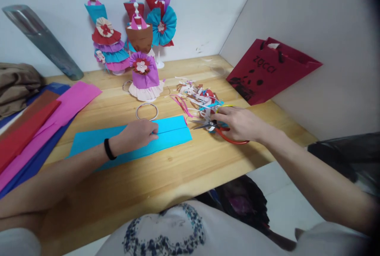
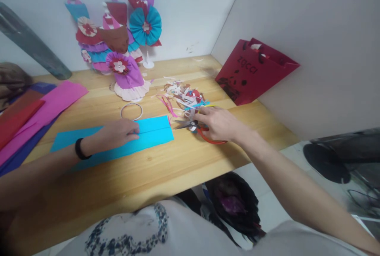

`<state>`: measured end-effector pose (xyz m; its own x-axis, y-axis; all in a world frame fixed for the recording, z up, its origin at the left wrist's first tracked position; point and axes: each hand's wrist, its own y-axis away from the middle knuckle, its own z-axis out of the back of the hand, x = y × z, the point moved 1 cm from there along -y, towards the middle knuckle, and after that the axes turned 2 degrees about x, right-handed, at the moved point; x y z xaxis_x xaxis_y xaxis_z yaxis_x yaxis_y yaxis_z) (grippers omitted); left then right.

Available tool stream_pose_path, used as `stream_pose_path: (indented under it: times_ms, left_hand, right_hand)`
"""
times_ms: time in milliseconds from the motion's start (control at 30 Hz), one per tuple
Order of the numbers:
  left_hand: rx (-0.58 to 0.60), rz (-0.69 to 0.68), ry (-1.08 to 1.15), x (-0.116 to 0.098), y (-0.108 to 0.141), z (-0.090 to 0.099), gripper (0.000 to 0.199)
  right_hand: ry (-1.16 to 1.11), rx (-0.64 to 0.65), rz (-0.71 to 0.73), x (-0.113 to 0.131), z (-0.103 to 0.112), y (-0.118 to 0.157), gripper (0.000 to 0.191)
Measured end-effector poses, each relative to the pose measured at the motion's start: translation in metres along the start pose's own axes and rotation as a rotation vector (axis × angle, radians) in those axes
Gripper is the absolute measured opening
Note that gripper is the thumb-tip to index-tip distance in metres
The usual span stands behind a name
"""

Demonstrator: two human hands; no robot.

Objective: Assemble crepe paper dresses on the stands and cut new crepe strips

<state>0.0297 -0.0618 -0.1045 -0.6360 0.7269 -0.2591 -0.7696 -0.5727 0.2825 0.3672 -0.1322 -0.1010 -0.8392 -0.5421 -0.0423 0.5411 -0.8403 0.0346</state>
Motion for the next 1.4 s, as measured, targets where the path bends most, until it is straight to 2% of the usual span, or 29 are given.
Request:
stream_pose_path:
  times_ms: [167,267,400,500,667,767,867,1133,1400]
  left_hand:
    - [-0.051,-0.035,0.085,-0.005,-0.016,-0.005,0.014]
    - [-0.069,-0.041,0.143,-0.004,-0.021,-0.008,0.012]
    - [-0.166,-0.082,0.059,-0.001,-0.02,-0.013,0.014]
    - [-0.249,-0.211,-0.094,-0.008,-0.015,-0.017,0.021]
    - [-0.27,-0.518,-0.353,-0.029,-0.009,-0.03,0.038]
    - [-0.251,-0.558,-0.384,-0.032,-0.009,-0.039,0.056]
    - [-0.17,-0.538,-0.347,-0.027,-0.01,-0.047,0.064]
    - [-0.079,-0.498,-0.173,-0.019,-0.01,-0.049,0.066]
    - [0.002,-0.466,-0.201,-0.024,-0.01,-0.046,0.066]
  right_hand:
    - [0.032,-0.026,0.016,0.005,-0.007,-0.006,0.045]
    - [0.042,-0.062,0.022,0.008,-0.009,-0.008,0.042]
    - [0.02,-0.067,0.014,0.012,-0.011,-0.01,0.04]
    - [-0.001,-0.049,0.001,0.015,-0.012,-0.014,0.041]
    - [-0.012,-0.032,-0.005,0.017,-0.011,-0.019,0.042]
    - [-0.016,-0.023,-0.009,0.017,-0.01,-0.019,0.045]
    - [-0.014,-0.007,-0.02,0.017,-0.01,-0.019,0.044]
    - [0.02,-0.005,-0.035,0.02,-0.01,-0.025,0.047]
    - [0.069,0.016,-0.008,0.018,-0.01,-0.024,0.046]
